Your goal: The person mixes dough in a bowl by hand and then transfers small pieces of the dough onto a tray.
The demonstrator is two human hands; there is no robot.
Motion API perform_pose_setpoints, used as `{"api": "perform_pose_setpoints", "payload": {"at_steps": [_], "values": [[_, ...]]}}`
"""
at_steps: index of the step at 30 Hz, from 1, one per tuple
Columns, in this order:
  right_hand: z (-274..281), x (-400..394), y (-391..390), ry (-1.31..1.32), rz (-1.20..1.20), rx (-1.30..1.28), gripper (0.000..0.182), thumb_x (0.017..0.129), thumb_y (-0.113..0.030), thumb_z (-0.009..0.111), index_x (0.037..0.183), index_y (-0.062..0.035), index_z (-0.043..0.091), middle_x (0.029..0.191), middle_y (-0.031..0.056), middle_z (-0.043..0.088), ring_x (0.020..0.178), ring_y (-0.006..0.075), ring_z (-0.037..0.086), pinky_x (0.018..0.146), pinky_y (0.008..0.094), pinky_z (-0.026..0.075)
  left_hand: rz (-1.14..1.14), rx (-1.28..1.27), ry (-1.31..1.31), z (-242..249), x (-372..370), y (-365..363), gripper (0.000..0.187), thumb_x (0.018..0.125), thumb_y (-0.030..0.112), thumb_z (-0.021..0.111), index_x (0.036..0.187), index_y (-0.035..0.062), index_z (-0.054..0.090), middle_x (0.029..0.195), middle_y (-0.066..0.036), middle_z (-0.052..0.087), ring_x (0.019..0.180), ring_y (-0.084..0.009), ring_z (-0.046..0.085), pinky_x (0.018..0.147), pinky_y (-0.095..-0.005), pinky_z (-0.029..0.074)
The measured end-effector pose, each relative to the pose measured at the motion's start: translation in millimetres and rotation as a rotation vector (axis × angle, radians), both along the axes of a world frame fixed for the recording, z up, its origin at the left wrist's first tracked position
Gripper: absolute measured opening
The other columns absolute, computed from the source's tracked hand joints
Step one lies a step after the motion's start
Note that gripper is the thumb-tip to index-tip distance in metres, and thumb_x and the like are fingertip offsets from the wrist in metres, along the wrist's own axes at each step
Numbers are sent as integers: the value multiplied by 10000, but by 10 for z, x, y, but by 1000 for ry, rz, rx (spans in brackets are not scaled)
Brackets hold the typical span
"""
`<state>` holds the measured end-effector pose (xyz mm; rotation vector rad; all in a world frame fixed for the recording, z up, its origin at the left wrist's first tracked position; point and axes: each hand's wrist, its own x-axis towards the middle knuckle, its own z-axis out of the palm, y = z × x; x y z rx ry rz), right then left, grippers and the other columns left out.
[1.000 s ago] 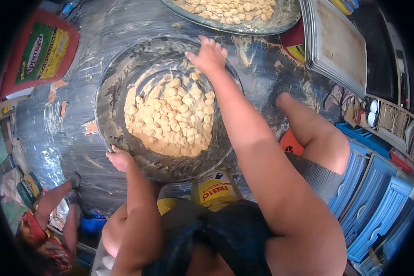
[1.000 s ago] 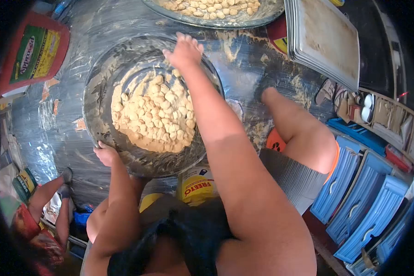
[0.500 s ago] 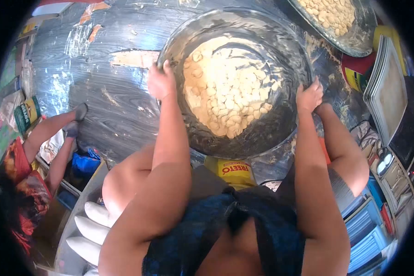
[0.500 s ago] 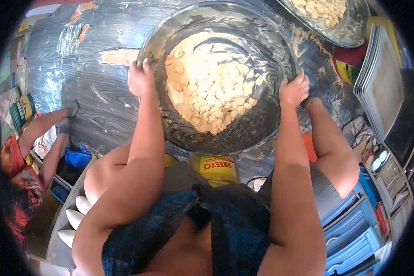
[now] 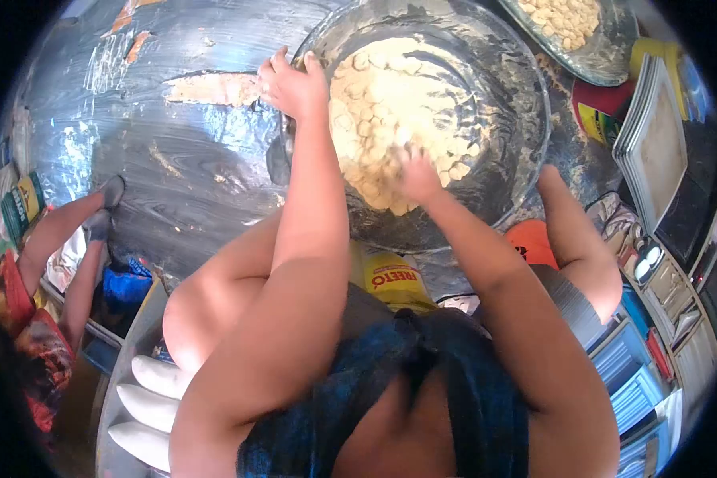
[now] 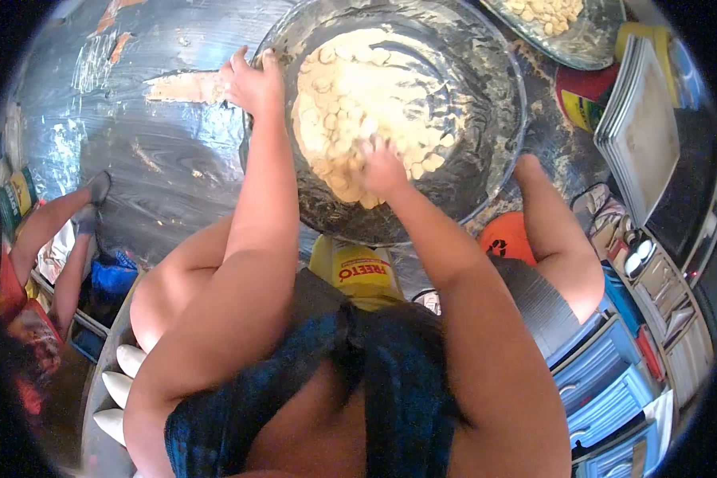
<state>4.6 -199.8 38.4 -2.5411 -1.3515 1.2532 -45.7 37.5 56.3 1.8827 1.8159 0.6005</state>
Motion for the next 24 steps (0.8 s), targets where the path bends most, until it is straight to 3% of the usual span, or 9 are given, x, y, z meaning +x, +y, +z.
{"api": "perform_pose_setpoints", "payload": {"at_steps": [1, 3, 7, 9, 11, 16, 18, 21, 24], "values": [[64, 76, -169, -10, -4, 2, 644, 721, -450, 606, 1263, -167, 404, 1328, 181, 296, 1205, 397, 314, 947, 477, 353, -2, 247, 103, -44, 50, -92, 470, 722, 311, 629, 1127, 96, 529, 1187, -149, 458, 1128, -329, 388, 956, -469, 257], [141, 289, -581, 325, 230, 216, 581, 709, -411, 627, 1206, -168, 449, 1253, 163, 356, 1131, 379, 388, 916, 479, 370, -272, 107, 5, -76, 135, -341, 520, 728, 282, 624, 1184, 89, 465, 1271, -168, 349, 1195, -351, 281, 988, -528, 151], [256, 905, -728, 194, -597, 13, 579, 738, -427, 620, 1199, -127, 438, 1192, 197, 418, 1104, 352, 434, 929, 412, 368, -609, -629, -407, -575, 100, -863, 548, 753, 361, 605, 1219, 124, 441, 1346, -150, 287, 1263, -347, 220, 1008, -543, 146], [-430, 1221, -1118, -14, -695, -70, 683, 743, -441, 621, 1239, -41, 377, 1222, 228, 405, 1124, 331, 424, 934, 393, 364, -676, -571, 207, -787, -3, -1164, 517, 777, 440, 557, 1198, 151, 470, 1382, -135, 252, 1295, -340, 180, 1012, -543, 168], [-1097, 921, -1052, -28, -1113, -144, 664, 761, -343, 638, 1257, -2, 358, 1141, 230, 478, 1025, 287, 500, 870, 376, 415, -741, -459, 341, -733, -176, -1330, 541, 787, 484, 522, 1223, 171, 457, 1388, -135, 240, 1297, -334, 182, 1012, -530, 190], [-298, -582, -276, 380, -624, -105, 692, 793, -356, 588, 1327, -65, 256, 1191, 214, 453, 1056, 288, 473, 699, 339, 481, -611, -709, 162, -700, -495, -1030, 597, 778, 452, 548, 1275, 156, 400, 1329, -176, 318, 1193, -320, 379, 976, -435, 313], [336, -492, -143, 738, -884, -52, 647, 775, -367, 609, 1271, -72, 316, 1145, 195, 476, 970, 265, 510, 577, 301, 482, -574, -725, 80, -867, -558, -1055, 610, 768, 425, 567, 1271, 123, 397, 1296, -209, 355, 1168, -334, 407, 952, -403, 354], [-541, 228, -540, 555, -1052, 229, 209, 798, -181, 539, 912, -20, 608, 777, 126, 617, 743, 188, 585, 598, 311, 494, -665, -740, 252, -670, -595, -1696, 618, 734, 495, 551, 1248, 168, 441, 1273, -184, 373, 1160, -342, 409, 961, -450, 330], [-1221, 764, -1145, 261, -1157, 179, 366, 811, -275, 569, 978, 51, 556, 882, 109, 605, 793, 191, 579, 707, 336, 471, -905, -758, 394, -232, -557, -1963, 630, 724, 480, 560, 1235, 130, 446, 1248, -200, 394, 1128, -365, 429, 938, -462, 350]]}}
